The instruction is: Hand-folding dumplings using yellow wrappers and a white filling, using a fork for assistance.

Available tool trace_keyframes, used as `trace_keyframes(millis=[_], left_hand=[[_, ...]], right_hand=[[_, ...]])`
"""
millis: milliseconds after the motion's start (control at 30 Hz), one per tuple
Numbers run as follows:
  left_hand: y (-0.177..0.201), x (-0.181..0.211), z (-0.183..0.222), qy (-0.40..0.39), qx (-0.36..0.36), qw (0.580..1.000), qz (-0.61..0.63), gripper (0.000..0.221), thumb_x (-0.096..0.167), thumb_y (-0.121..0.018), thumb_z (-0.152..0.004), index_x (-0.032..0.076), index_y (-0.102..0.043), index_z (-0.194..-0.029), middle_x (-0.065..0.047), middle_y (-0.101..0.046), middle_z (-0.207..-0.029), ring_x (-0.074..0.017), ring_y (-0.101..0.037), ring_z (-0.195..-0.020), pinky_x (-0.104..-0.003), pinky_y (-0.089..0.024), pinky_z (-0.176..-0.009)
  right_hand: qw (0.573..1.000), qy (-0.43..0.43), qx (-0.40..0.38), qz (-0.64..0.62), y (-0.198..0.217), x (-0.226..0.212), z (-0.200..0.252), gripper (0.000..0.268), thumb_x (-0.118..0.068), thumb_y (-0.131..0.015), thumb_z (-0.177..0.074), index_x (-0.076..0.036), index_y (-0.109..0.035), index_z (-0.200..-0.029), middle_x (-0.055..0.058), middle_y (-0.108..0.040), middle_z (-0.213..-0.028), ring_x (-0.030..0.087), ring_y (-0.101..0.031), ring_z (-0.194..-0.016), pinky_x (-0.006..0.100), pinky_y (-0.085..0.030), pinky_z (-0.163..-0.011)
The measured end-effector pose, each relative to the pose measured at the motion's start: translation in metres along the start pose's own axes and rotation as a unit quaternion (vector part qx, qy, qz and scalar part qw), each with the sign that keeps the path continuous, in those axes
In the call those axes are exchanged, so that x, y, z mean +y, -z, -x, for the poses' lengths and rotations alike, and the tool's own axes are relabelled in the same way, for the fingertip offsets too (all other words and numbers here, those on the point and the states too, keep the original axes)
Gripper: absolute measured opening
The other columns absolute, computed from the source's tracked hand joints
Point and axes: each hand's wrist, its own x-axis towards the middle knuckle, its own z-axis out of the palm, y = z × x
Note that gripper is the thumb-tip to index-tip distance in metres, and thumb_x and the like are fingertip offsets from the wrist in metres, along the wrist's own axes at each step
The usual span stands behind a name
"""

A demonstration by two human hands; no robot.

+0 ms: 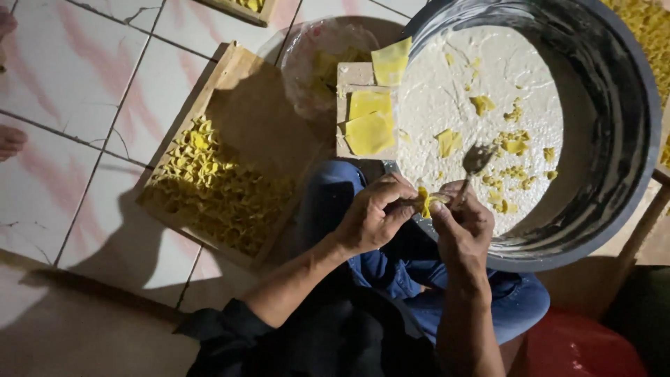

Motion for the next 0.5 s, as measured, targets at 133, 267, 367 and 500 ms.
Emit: trace_keyframes(millis=[133,267,367,500], left_hand=[[0.006,0.016,-0.008,-0.054,-0.027,0.995,-0.073,0.019,0.003,-0.068,-0.095,0.004,-0.067,-0.114,-0.016,-0.069,-0.095,-0.0357,-0.069,-0.087,-0.043,-0.058,-0.080],[0.007,0.021,-0.010,-0.185,-0.065,0.965,-0.175,0.028,0.003,-0.058,-0.104,0.007,-0.061,-0.132,-0.017,-0.067,-0.101,-0.0356,-0.068,-0.095,-0.044,-0.055,-0.087],[0.011,-0.004,-0.001,-0.222,-0.077,0.942,-0.241,0.022,0.004,-0.064,-0.100,0.018,-0.066,-0.116,-0.005,-0.059,-0.101,-0.0303,-0.065,-0.087,-0.041,-0.055,-0.080],[0.024,-0.021,0.009,-0.177,-0.051,0.958,-0.220,0.017,0.005,-0.066,-0.097,0.017,-0.067,-0.109,-0.006,-0.060,-0.101,-0.0336,-0.067,-0.091,-0.042,-0.058,-0.077]], right_hand=[[1.000,0.015,-0.015,0.002,-0.011,-0.017,-0.008,0.013,-0.003,-0.077,-0.089,0.006,-0.071,-0.095,0.019,-0.057,-0.094,0.027,-0.059,-0.089,0.037,-0.047,-0.084],[1.000,-0.008,-0.021,-0.008,-0.005,-0.008,-0.008,0.013,-0.001,-0.075,-0.090,0.007,-0.068,-0.097,0.018,-0.060,-0.098,0.023,-0.058,-0.089,0.034,-0.046,-0.082],[0.999,-0.029,0.003,-0.015,-0.009,-0.008,-0.001,0.015,-0.002,-0.076,-0.090,0.004,-0.068,-0.102,0.020,-0.063,-0.101,0.022,-0.060,-0.086,0.031,-0.048,-0.073],[0.993,-0.092,0.057,-0.055,-0.023,-0.018,-0.002,0.029,0.003,-0.074,-0.091,0.004,-0.064,-0.119,0.013,-0.060,-0.093,0.013,-0.057,-0.071,0.023,-0.042,-0.056]])
